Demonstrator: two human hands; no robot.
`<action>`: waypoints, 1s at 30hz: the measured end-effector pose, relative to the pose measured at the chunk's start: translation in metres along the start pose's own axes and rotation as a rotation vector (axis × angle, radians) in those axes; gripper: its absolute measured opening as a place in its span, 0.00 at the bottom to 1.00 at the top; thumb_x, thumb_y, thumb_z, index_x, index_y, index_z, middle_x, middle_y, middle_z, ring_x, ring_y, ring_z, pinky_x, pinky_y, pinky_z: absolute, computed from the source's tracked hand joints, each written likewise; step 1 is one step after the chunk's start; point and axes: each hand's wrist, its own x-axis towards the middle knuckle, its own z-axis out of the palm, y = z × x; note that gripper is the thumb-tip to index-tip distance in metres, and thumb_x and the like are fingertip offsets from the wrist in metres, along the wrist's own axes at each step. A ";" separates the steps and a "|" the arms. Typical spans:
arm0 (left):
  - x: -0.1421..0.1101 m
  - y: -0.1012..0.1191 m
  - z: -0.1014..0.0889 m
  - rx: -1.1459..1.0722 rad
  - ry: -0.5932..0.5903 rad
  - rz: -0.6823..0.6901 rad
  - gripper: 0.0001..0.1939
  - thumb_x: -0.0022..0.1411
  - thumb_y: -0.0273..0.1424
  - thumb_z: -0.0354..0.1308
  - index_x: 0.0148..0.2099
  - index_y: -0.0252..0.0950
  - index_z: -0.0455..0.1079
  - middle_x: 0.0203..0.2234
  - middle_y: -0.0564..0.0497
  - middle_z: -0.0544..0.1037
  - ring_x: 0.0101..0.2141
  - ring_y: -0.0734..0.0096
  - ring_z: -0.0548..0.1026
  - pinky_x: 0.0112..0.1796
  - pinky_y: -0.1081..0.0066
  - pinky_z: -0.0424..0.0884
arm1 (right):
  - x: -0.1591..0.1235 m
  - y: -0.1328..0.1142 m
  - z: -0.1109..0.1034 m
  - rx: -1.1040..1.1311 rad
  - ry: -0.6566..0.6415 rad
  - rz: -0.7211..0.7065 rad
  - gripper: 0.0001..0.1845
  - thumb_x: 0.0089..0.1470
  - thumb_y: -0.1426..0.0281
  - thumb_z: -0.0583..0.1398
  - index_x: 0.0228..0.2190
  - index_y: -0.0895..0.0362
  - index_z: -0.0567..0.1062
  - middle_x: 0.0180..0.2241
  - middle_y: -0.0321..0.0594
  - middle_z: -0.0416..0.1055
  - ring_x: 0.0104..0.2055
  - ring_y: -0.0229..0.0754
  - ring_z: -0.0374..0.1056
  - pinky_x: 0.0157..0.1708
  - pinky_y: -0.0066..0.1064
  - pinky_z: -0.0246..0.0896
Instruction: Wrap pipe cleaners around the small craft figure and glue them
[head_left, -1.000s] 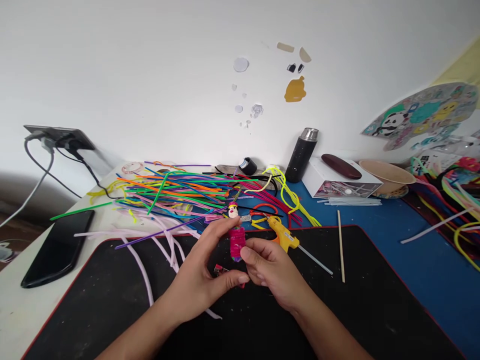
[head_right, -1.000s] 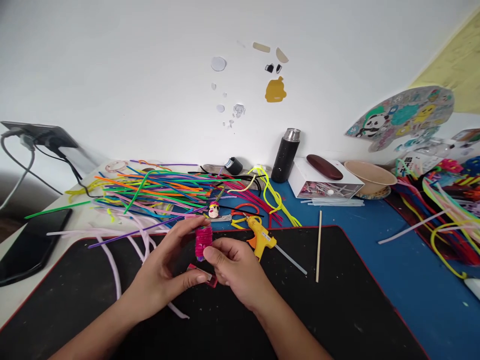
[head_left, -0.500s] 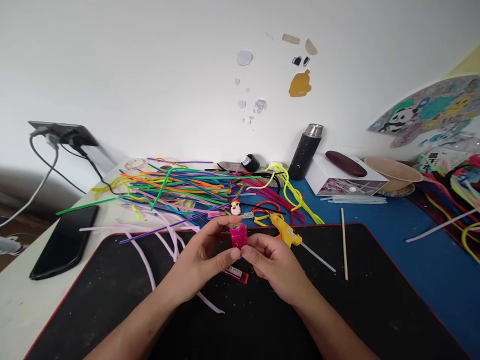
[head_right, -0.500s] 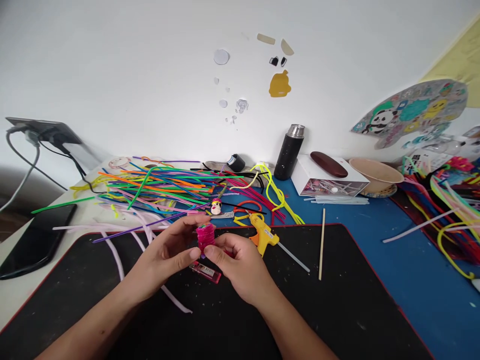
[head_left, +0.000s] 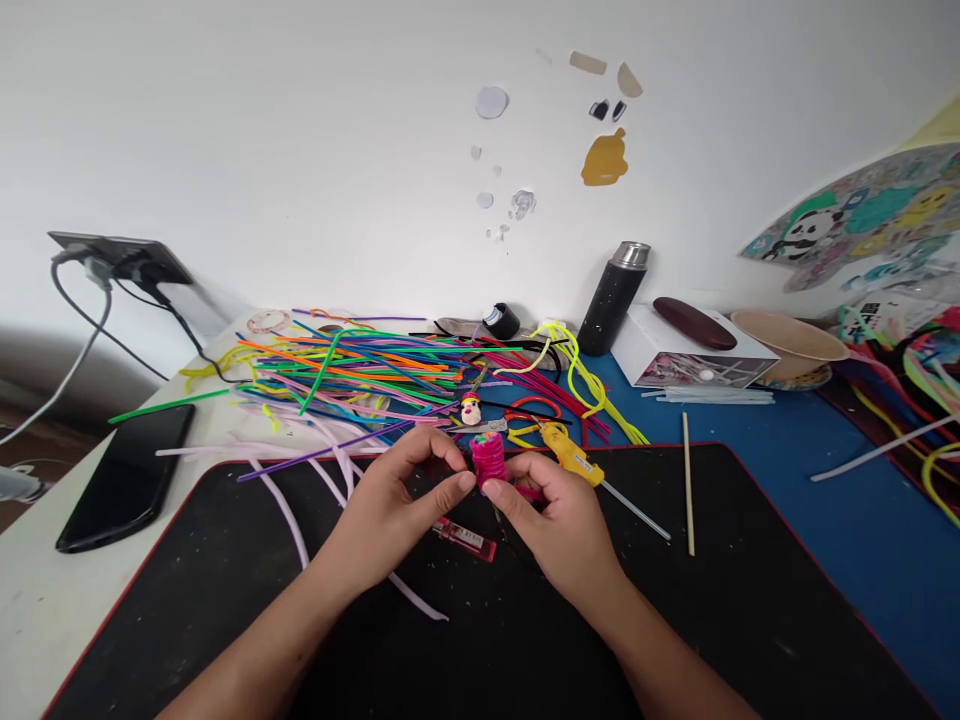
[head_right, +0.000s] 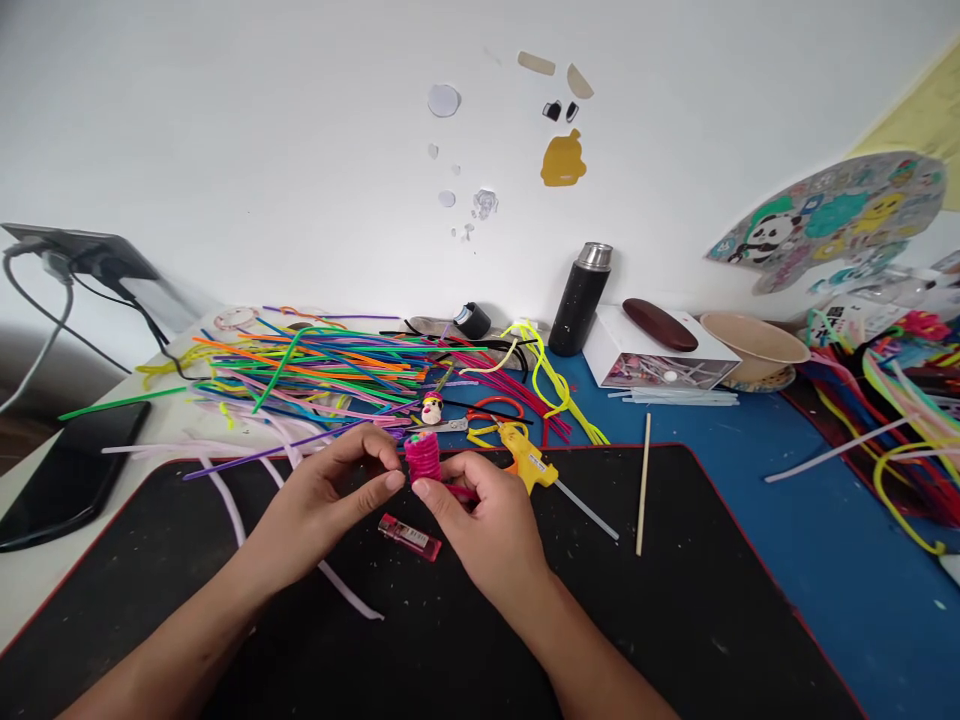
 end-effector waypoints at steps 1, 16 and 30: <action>0.000 0.000 0.000 0.035 -0.016 0.010 0.11 0.68 0.40 0.66 0.37 0.40 0.74 0.33 0.52 0.76 0.38 0.63 0.73 0.44 0.65 0.69 | 0.000 0.000 0.000 -0.006 0.005 -0.012 0.12 0.60 0.57 0.67 0.34 0.53 0.81 0.30 0.39 0.82 0.30 0.43 0.74 0.30 0.33 0.67; 0.001 0.003 0.003 0.107 -0.038 0.028 0.10 0.69 0.38 0.62 0.36 0.40 0.73 0.31 0.52 0.76 0.35 0.65 0.73 0.39 0.68 0.68 | -0.004 0.001 0.002 -0.160 -0.001 -0.043 0.13 0.61 0.55 0.67 0.36 0.51 0.81 0.31 0.40 0.84 0.30 0.46 0.78 0.29 0.34 0.66; 0.002 -0.006 0.000 -0.226 -0.078 -0.168 0.14 0.67 0.43 0.63 0.35 0.39 0.70 0.29 0.54 0.71 0.32 0.67 0.68 0.36 0.68 0.65 | -0.003 -0.007 0.000 0.106 -0.072 0.022 0.13 0.60 0.58 0.67 0.35 0.54 0.82 0.31 0.39 0.82 0.32 0.43 0.75 0.32 0.32 0.68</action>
